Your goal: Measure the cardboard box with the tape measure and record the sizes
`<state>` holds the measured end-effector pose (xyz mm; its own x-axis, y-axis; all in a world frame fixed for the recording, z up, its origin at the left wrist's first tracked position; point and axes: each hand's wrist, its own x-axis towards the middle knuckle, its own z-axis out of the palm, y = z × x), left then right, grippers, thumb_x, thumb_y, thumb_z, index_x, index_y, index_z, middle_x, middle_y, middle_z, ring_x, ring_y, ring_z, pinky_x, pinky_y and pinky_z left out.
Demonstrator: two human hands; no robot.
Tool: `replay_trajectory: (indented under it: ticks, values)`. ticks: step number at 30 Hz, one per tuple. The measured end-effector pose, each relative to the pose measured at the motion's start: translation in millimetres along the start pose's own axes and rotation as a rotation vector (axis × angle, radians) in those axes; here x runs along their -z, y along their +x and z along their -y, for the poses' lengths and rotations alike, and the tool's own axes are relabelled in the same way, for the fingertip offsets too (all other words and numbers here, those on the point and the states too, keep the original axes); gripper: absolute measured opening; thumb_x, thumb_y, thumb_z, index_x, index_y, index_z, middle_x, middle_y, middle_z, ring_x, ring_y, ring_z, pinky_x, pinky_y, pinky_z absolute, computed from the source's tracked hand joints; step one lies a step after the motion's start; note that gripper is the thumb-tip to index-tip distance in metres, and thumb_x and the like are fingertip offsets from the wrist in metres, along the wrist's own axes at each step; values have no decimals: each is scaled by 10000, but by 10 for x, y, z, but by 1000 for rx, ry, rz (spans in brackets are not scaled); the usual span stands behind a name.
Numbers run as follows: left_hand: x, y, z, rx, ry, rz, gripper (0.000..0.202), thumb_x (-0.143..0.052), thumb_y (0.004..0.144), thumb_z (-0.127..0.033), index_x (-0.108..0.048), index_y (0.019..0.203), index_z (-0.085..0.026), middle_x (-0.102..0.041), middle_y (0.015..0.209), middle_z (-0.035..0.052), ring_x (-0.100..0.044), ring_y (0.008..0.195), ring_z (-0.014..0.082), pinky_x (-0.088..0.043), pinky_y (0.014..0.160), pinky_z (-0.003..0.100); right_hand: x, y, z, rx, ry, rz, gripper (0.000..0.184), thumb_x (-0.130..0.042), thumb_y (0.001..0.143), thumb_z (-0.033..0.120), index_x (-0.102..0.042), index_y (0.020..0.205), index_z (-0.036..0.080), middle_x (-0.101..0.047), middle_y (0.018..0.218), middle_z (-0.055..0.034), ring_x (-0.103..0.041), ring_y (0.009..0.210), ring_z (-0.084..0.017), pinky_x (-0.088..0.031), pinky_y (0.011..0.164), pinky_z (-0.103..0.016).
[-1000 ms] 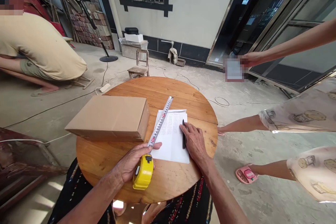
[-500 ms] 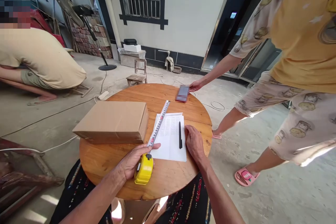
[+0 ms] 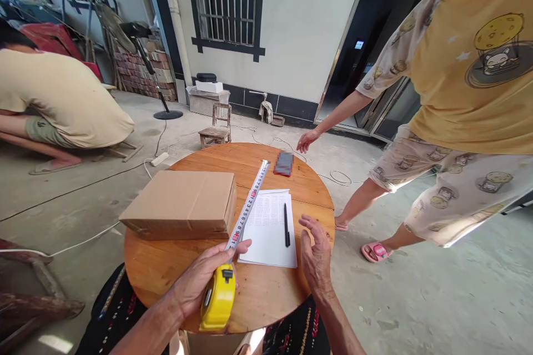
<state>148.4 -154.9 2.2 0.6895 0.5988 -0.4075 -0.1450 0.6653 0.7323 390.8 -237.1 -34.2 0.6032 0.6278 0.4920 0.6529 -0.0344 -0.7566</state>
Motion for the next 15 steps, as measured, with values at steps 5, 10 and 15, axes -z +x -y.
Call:
replay_trajectory:
  ticks: [5,10,15]
  values:
    - [123,-323,-50,55,53,-21,360,-629,786,-382,-647,1057,-146,-631,624,5,-547,504,110,-398,492,200,-103,-72,281,82,18,46,211,-462,867,256,-638,970,204,-638,1138,-114,-557,1117,-248,-400,981,-505]
    - [359,-703,-106,81,103,-143,424,-629,773,-450,-650,1086,-165,-607,539,8,-549,505,139,-381,482,209,-267,-143,546,107,24,140,205,-466,874,254,-638,981,225,-625,1155,-106,-553,1115,-249,-437,947,-480]
    - [630,-948,-169,91,62,-187,487,-566,811,-478,-606,1177,-159,-588,503,12,-564,492,162,-385,481,230,-462,-170,774,118,24,246,218,-472,881,295,-628,1029,256,-594,1210,-97,-518,1158,-268,-460,917,-492]
